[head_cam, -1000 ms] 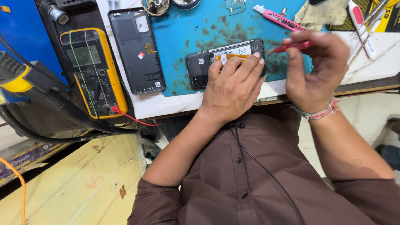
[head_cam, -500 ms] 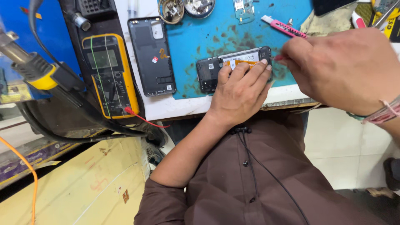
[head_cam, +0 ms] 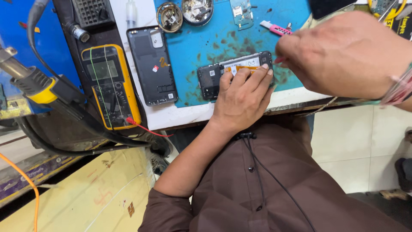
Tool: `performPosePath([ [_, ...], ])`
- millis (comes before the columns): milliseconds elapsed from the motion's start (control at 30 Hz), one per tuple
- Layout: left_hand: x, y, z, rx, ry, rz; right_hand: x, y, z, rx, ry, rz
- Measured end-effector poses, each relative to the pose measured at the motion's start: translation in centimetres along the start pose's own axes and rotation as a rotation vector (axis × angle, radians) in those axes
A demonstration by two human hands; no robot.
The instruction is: The person disassembles a smartphone, removes the back cover, and uses a screwdriver to unscrew internal components. They then use a red pen-like tool to point at and manipulate parts inside the phone's chassis.
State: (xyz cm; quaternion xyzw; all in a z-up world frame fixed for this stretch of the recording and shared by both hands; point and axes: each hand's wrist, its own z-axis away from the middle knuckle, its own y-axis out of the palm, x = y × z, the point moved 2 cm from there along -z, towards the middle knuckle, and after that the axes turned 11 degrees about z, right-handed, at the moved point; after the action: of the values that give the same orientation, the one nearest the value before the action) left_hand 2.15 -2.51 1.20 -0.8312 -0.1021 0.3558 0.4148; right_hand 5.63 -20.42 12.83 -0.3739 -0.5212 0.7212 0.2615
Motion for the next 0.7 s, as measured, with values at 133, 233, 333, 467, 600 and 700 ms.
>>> performPosePath([
  [133, 0.0, 0.2, 0.2, 0.012, -0.004, 0.003, 0.5, 0.6, 0.2, 0.263, 0.089, 0.191],
  [233, 0.2, 0.4, 0.2, 0.000, 0.005, -0.002, -0.3, 0.0, -0.4, -0.064, -0.041, -0.168],
  [333, 0.0, 0.2, 0.3, -0.004, 0.006, 0.012, 0.8, 0.2, 0.1, 0.158, 0.073, 0.164],
  [467, 0.0, -0.3, -0.3, -0.026, 0.026, 0.005, -0.1, -0.2, -0.6, -0.134, 0.007, -0.117],
  [600, -0.1, -0.5, -2.2, 0.246, -0.145, 0.060, 0.4, 2.8, -0.1, 0.100, 0.280, -0.023],
  [700, 0.0, -0.3, -4.3, 0.168, -0.298, 0.000, -0.2, 5.1, -5.7, 0.060, 0.331, -0.153],
])
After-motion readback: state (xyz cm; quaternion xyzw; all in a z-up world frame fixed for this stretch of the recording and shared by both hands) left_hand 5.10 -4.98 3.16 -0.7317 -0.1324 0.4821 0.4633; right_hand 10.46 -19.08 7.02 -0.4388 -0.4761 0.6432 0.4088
